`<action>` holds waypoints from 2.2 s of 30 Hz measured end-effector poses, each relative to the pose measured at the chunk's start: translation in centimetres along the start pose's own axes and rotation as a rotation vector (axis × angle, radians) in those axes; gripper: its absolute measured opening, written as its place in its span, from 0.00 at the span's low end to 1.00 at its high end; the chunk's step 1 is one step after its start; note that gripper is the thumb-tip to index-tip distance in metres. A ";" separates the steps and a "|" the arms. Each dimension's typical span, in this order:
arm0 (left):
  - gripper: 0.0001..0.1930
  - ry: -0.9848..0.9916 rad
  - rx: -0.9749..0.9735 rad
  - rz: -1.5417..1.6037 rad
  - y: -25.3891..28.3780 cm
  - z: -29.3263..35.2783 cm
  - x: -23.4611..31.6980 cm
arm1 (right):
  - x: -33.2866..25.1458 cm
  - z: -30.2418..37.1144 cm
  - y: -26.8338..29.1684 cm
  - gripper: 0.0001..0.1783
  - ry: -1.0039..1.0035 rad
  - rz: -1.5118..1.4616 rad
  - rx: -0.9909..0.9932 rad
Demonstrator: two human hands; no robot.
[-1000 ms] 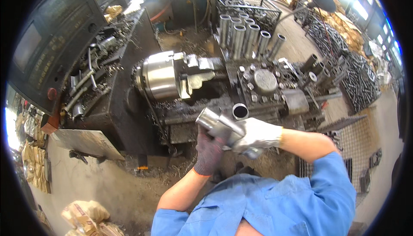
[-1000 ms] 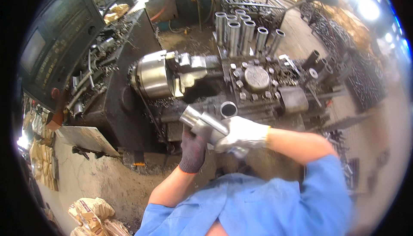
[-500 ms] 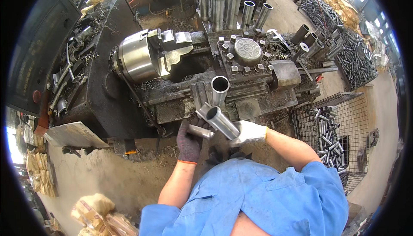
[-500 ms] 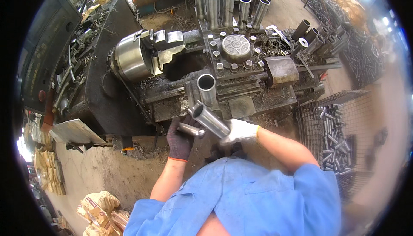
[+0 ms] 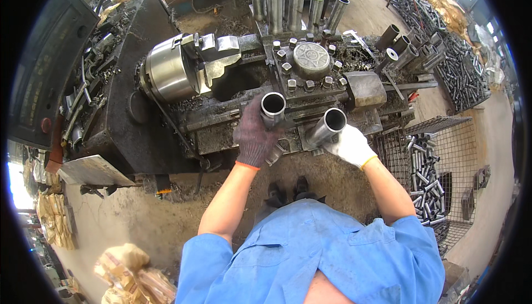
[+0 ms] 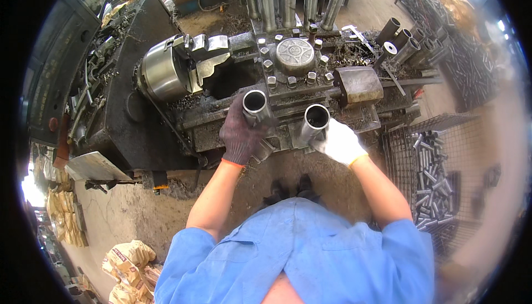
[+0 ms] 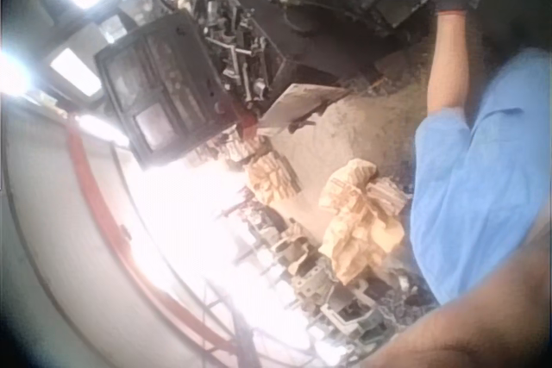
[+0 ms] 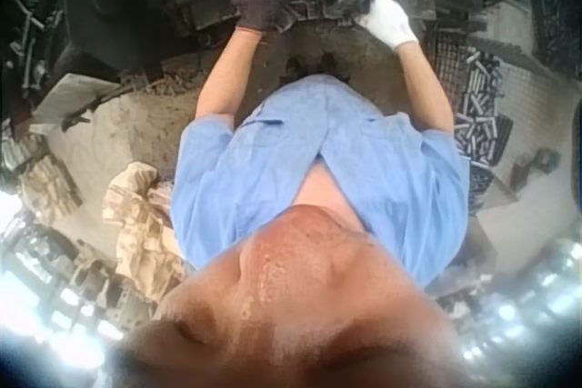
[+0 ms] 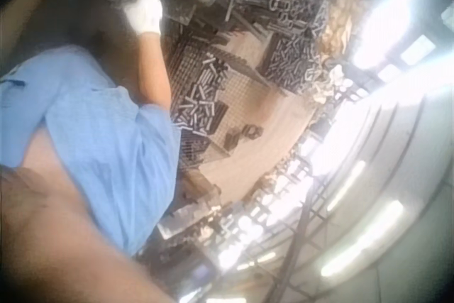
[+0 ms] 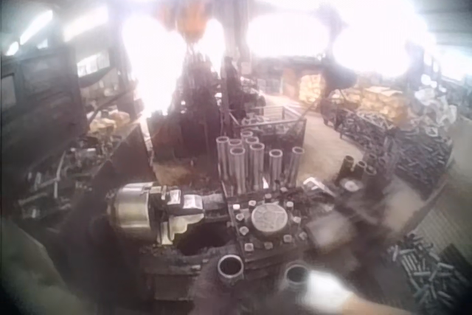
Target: The person repeatedly picks hollow metal cylinders from a wire basket, places them into a lathe chuck, and removes them after a brief cycle. The person then returns the cylinders to the basket and repeats the process.
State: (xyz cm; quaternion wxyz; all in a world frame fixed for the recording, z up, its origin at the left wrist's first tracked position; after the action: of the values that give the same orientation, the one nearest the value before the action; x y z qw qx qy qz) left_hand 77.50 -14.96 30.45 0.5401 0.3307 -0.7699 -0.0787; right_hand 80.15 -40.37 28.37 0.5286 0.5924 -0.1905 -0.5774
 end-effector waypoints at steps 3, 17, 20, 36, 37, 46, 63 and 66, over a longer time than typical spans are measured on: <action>0.41 0.023 0.018 0.175 0.1 -2.4 -0.9 | -3.0 2.4 -2.2 0.21 0.059 0.149 -0.247; 0.46 0.730 0.172 1.458 6.6 6.1 -12.2 | -12.1 -5.6 -7.7 0.27 0.208 -0.429 -0.111; 0.43 0.859 0.188 1.398 5.8 6.5 -11.3 | -14.8 -5.7 -5.1 0.40 0.132 -0.999 -0.327; 0.18 0.414 0.072 0.463 2.0 -6.7 -11.8 | -24.1 -10.7 17.1 0.44 0.806 0.263 0.194; 0.19 0.205 -0.306 0.245 -0.9 -6.5 -9.3 | -23.3 -13.1 17.8 0.42 0.785 0.439 0.228; 0.22 0.444 0.214 0.602 4.2 -3.0 -10.2 | -15.0 -31.3 7.8 0.38 0.545 0.651 -0.294; 0.05 1.280 0.926 0.985 13.5 39.6 -26.8 | -14.3 -32.8 6.4 0.53 0.531 0.184 -0.484; 0.05 1.103 0.807 0.999 15.1 37.5 -28.3 | -14.5 -32.5 5.9 0.52 0.567 0.237 -0.424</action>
State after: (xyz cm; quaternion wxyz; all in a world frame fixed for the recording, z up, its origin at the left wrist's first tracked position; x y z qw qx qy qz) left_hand 43.50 4.61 0.46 0.6501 0.1102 -0.4210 0.6228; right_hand 107.44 -17.17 33.03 0.7344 0.5798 0.0201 -0.3522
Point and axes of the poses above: each hand's wrist, its own z-axis away from the middle knuckle, its own y-axis out of the back of the hand, x = y × z, the point moved 9 cm from there along -z, towards the middle knuckle, and after that the axes turned 1 degree about -x, right-handed, at the moved point
